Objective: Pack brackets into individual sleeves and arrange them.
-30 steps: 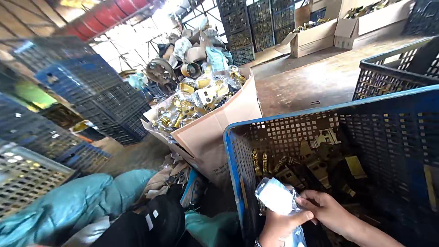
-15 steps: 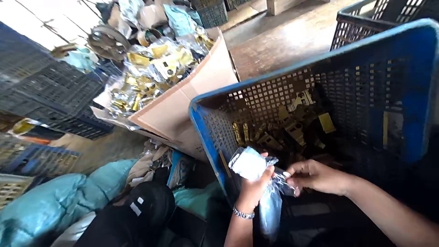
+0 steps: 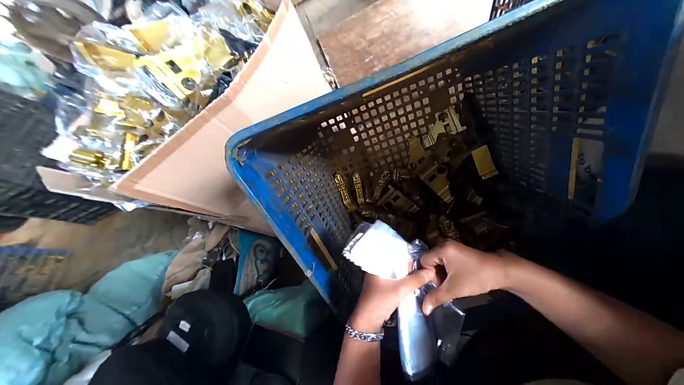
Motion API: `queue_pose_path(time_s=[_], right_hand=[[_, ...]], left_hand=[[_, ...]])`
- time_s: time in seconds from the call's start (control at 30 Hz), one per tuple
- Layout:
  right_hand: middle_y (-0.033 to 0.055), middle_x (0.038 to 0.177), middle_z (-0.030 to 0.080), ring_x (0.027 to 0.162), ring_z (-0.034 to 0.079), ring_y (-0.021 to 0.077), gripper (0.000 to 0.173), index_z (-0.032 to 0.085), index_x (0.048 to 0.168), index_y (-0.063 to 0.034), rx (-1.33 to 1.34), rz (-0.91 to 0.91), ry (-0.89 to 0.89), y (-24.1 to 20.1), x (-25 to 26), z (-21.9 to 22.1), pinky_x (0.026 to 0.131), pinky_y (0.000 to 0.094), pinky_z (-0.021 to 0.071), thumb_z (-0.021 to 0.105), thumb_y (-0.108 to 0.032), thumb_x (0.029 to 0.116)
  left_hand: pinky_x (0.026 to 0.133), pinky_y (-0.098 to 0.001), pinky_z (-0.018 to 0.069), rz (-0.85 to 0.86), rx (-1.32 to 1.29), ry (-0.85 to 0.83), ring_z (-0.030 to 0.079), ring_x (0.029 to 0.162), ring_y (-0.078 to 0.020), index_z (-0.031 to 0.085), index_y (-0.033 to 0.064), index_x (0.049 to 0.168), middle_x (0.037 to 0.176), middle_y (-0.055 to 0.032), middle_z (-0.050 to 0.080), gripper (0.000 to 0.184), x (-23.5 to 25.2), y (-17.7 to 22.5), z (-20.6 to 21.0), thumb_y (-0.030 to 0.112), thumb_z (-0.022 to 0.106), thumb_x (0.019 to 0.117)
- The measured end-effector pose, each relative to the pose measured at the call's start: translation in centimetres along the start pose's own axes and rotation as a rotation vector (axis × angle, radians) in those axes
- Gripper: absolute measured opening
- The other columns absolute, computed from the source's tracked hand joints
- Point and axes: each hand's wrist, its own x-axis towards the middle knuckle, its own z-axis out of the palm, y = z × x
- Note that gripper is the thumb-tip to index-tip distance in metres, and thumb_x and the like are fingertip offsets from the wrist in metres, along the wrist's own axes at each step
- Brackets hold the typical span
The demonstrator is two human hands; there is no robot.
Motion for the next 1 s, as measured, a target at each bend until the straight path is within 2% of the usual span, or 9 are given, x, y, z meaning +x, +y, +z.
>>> queue_pose_path(time_s=[0.07,0.17,0.23,0.33,0.57,0.7,0.8,0.9,1.0], right_hand=[[-0.0068,0.060,0.056,0.049,0.051,-0.0008,0.027,0.060,0.075,-0.0052,0.143,0.057,0.073,0.7,1.3,-1.9,0.049,0.0175,0.0443,0.085,-0.013,0.0787],[0.0028,0.074,0.062,0.061,0.060,0.0085,0.021,0.060,0.093,0.0002,0.186,0.242,0.371,3.2,5.9,-4.7,0.062,0.0256,0.0540,0.075,-0.014,0.0928],[0.0218,0.114,0.066,0.101,0.066,0.0283,0.039,0.060,0.123,0.0070,-0.010,0.407,0.437,5.7,10.0,-5.9,0.092,0.0436,0.0546,0.073,-0.019,0.0963],[0.0320,0.151,0.042,0.141,0.042,0.0447,0.062,0.046,0.146,0.0083,-0.233,0.473,0.323,9.8,15.3,-5.7,0.117,0.0557,0.0345,0.068,-0.026,0.0997],[0.0259,0.132,0.061,0.120,0.061,0.0372,0.042,0.056,0.136,0.0035,-0.061,0.212,0.484,8.4,12.3,-4.4,0.103,0.0532,0.0493,0.068,-0.013,0.0988],[0.0106,0.122,0.064,0.094,0.070,0.0219,0.049,0.032,0.158,-0.0224,0.662,0.217,0.526,5.8,6.2,-3.0,0.080,0.0388,0.0610,0.031,-0.013,0.1097],[0.0084,0.103,0.066,0.078,0.069,0.0235,0.045,0.036,0.151,-0.0284,0.960,0.249,0.476,4.6,3.7,-2.6,0.064,0.0384,0.0604,0.018,-0.041,0.1121],[0.0036,0.104,0.071,0.074,0.069,0.0157,0.073,0.054,0.133,-0.0239,0.971,-0.029,0.221,4.3,1.3,-2.5,0.064,0.0319,0.0594,0.049,-0.081,0.0874],[0.0034,0.114,0.072,0.081,0.073,0.0177,0.060,0.049,0.132,-0.0216,0.806,-0.082,-0.054,2.4,-0.4,-1.5,0.066,0.0330,0.0634,0.079,-0.045,0.0854]], left_hand=[[0.069,-0.0188,0.0559,0.123,0.175,0.087,0.063,0.068,-0.0005,0.065,0.0039,0.088,0.072,0.0057,0.065,0.025,0.6,-0.1,-1.3,-0.006,0.079,0.0692],[0.075,-0.0186,0.0550,0.209,0.410,0.346,0.063,0.076,-0.0006,0.060,-0.0116,0.106,0.083,-0.0021,0.066,0.045,1.5,-0.7,-3.4,-0.001,0.081,0.0679],[0.075,-0.0178,0.0556,0.214,0.373,0.479,0.064,0.077,0.0002,0.059,-0.0082,0.106,0.083,0.0005,0.066,0.045,1.9,-0.2,-4.1,-0.001,0.083,0.0682],[0.073,-0.0181,0.0575,0.213,0.226,0.478,0.065,0.074,-0.0004,0.059,0.0004,0.098,0.078,0.0050,0.066,0.043,2.3,0.8,-3.9,-0.005,0.084,0.0640],[0.074,-0.0201,0.0588,0.185,0.218,0.450,0.067,0.078,-0.0032,0.058,-0.0037,0.103,0.083,0.0010,0.067,0.042,2.5,0.7,-3.9,-0.006,0.080,0.0670],[0.076,-0.0199,0.0575,0.218,0.238,0.462,0.065,0.079,-0.0020,0.056,-0.0057,0.107,0.084,0.0006,0.065,0.044,3.2,0.2,-4.0,-0.001,0.081,0.0707],[0.076,-0.0203,0.0562,0.229,0.307,0.470,0.064,0.078,-0.0024,0.058,-0.0049,0.108,0.084,-0.0002,0.065,0.049,3.2,-0.7,-3.8,0.005,0.086,0.0694],[0.084,-0.0214,0.0548,0.251,0.344,0.468,0.064,0.087,-0.0041,0.054,-0.0106,0.119,0.095,-0.0058,0.065,0.064,3.0,-1.1,-3.5,0.008,0.089,0.0680],[0.084,-0.0225,0.0562,0.250,0.251,0.433,0.065,0.087,-0.0047,0.055,-0.0107,0.119,0.096,-0.0066,0.067,0.068,2.8,-1.2,-2.7,0.005,0.091,0.0646]])
